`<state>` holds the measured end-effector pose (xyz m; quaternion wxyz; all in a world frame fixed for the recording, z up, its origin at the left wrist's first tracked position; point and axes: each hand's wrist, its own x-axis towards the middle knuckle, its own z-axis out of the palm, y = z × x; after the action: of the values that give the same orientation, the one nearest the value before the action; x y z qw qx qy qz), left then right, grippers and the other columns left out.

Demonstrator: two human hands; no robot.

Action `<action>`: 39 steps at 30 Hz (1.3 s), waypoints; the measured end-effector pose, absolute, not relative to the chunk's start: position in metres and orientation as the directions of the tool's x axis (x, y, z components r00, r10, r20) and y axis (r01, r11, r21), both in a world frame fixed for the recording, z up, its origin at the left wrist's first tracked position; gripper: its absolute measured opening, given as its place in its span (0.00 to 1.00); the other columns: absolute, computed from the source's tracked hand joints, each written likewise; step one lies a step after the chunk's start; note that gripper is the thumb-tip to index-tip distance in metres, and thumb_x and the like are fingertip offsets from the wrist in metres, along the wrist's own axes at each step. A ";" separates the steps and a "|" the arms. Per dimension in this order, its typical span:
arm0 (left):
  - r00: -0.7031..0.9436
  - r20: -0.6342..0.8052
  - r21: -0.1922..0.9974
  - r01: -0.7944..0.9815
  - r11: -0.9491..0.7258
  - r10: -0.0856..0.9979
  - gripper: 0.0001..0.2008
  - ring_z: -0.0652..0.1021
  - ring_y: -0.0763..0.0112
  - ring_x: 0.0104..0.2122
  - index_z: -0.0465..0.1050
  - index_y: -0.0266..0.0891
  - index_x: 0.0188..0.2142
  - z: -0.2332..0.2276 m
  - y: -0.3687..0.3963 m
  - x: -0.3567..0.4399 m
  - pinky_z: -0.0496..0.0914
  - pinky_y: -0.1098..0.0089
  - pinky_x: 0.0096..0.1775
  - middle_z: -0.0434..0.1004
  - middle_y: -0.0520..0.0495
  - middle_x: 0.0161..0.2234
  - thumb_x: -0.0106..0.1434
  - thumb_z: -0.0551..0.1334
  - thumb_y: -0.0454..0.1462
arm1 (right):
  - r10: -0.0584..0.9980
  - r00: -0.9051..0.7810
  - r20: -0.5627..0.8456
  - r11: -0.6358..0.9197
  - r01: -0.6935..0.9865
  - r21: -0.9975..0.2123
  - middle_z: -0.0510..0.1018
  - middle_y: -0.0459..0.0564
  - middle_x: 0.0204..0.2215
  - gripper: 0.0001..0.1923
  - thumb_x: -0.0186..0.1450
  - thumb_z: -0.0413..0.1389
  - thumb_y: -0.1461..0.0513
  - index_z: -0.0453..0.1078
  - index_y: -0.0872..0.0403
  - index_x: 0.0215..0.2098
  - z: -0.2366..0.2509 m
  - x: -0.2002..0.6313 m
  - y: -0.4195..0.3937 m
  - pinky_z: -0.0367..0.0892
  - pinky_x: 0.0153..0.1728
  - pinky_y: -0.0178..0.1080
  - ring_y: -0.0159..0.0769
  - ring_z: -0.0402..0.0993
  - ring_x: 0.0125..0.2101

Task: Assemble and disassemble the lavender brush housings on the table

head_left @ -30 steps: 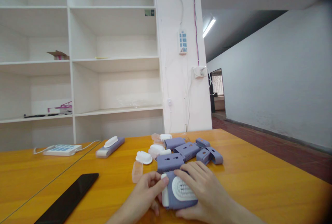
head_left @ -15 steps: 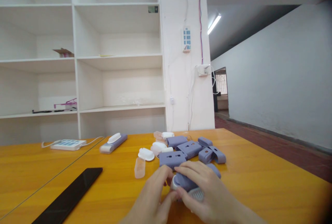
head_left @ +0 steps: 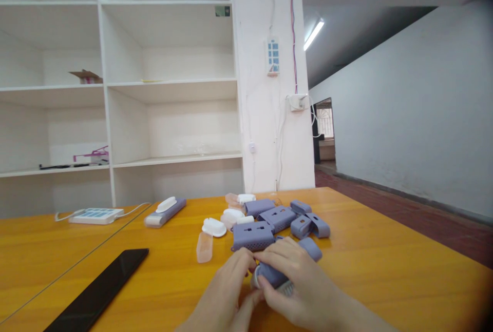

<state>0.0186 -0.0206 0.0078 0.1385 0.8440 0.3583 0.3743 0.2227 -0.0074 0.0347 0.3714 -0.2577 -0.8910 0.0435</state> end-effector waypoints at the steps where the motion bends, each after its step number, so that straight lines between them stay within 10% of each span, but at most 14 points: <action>1: 0.467 0.531 0.500 0.501 -0.706 0.707 0.09 0.73 0.63 0.41 0.63 0.42 0.39 0.007 -0.021 0.019 0.69 0.65 0.44 0.71 0.45 0.41 0.64 0.60 0.29 | 0.487 -0.596 0.639 0.865 0.430 -0.258 0.81 0.49 0.40 0.06 0.65 0.56 0.64 0.75 0.51 0.40 0.034 0.222 -0.007 0.66 0.47 0.43 0.41 0.75 0.42; 39: 0.326 0.501 0.696 0.399 -0.597 0.801 0.08 0.73 0.72 0.32 0.62 0.42 0.34 0.007 -0.015 0.026 0.71 0.78 0.27 0.68 0.53 0.33 0.63 0.62 0.33 | 0.436 -0.651 0.621 0.892 0.403 -0.204 0.81 0.49 0.33 0.07 0.63 0.56 0.66 0.76 0.54 0.37 0.036 0.215 0.021 0.64 0.39 0.38 0.38 0.76 0.36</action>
<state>0.0262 -0.0148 0.0070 0.2314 0.7807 0.3843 0.4351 0.2151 0.0210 0.0355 0.3482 -0.2309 -0.9082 0.0239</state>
